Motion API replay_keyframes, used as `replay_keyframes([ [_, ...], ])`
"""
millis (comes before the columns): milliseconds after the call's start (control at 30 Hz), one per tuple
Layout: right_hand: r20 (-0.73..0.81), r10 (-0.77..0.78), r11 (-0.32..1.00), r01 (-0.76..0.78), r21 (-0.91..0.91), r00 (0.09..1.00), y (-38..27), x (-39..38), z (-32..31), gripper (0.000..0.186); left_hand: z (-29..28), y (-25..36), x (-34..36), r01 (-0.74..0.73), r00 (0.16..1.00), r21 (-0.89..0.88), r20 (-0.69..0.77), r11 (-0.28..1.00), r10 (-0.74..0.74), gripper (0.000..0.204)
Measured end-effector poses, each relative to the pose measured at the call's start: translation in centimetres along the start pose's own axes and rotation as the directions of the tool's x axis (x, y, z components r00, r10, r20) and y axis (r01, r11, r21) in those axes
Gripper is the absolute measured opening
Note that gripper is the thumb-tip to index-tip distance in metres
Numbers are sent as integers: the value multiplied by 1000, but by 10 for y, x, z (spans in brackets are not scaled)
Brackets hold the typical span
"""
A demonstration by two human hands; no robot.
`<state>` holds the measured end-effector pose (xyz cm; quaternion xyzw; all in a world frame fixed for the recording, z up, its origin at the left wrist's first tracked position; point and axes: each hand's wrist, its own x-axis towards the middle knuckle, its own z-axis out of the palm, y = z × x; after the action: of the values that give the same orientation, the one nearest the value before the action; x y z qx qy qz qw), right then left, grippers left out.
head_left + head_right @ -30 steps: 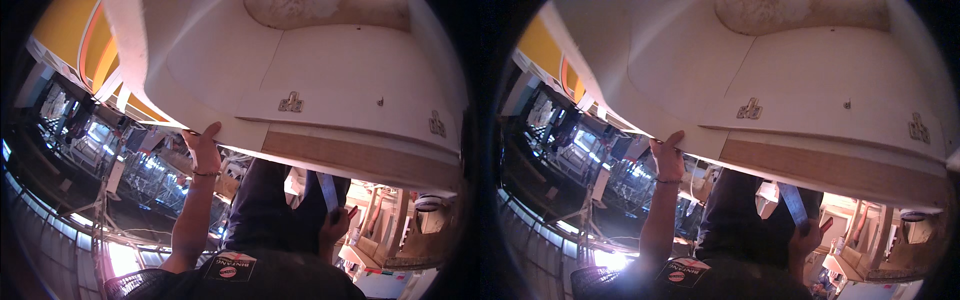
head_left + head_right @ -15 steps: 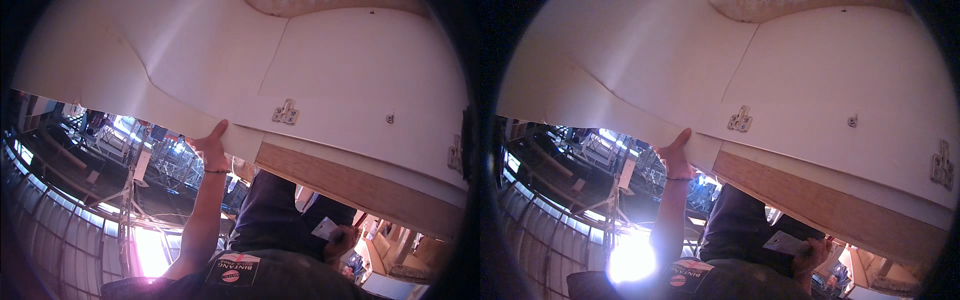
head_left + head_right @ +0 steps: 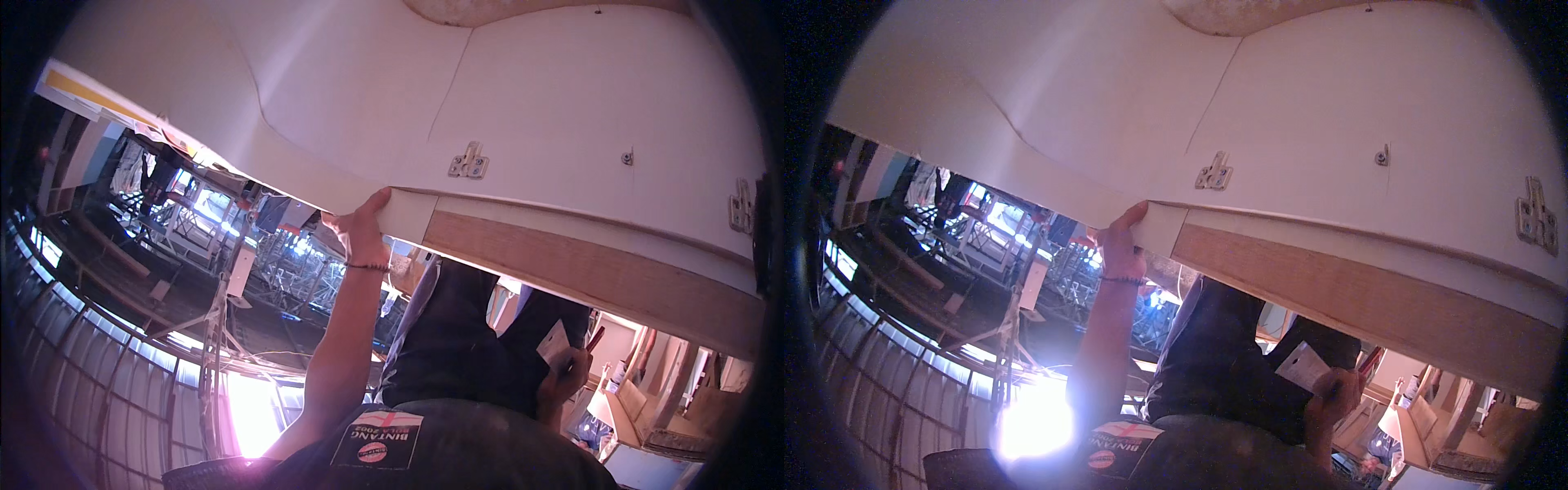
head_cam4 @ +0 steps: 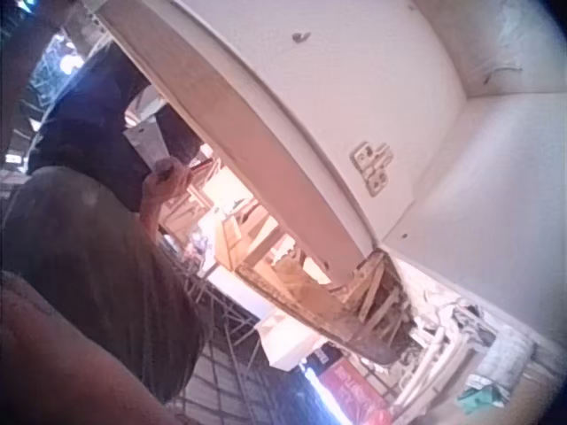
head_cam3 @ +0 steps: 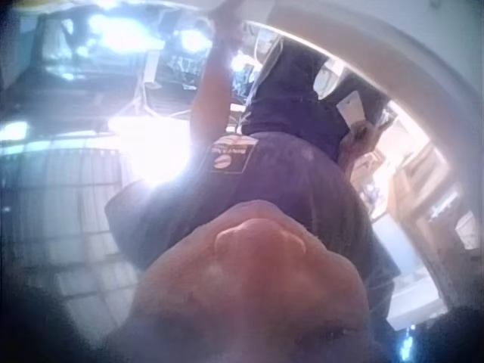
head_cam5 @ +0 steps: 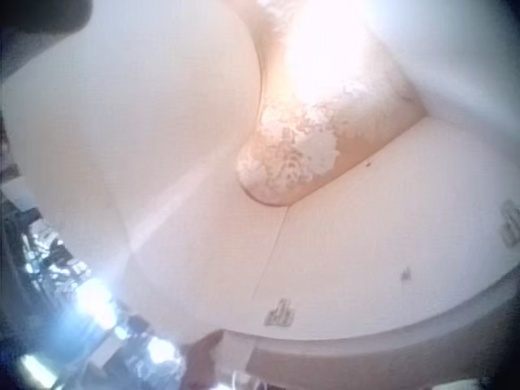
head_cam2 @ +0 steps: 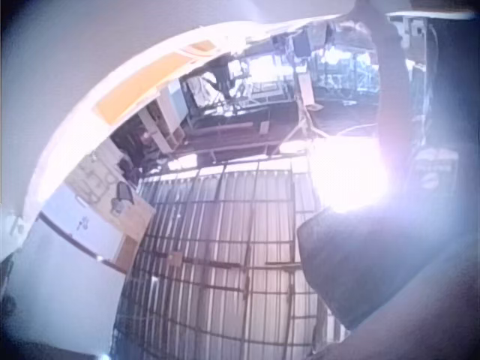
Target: The person constructs a curved wooden furniture piece, using a metal square to mark or check the alignment of the internal supports and edges.
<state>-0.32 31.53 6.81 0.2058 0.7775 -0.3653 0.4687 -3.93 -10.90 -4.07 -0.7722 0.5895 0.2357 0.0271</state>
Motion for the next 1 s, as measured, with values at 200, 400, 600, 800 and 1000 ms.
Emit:
replay_keyframes([
  [200,-22,6,1000,-6,26,1000,1,-1,6,8,17,35,-21,144,988,-17,59,989,-143,92],
  [400,-7,23,997,-22,80,1000,9,-1,7,8,8,8,-2,27,997,77,-77,997,-21,97],
  [600,-158,120,993,-121,4,980,-8,2,14,7,8,0,3,-72,992,186,-89,980,90,106],
  [800,-175,96,995,-92,32,980,-11,-2,11,8,17,22,-23,364,908,-17,229,931,-351,70],
  [1000,-169,117,991,-105,77,979,-20,1,10,11,29,-7,-6,463,866,-152,289,873,-409,45],
])
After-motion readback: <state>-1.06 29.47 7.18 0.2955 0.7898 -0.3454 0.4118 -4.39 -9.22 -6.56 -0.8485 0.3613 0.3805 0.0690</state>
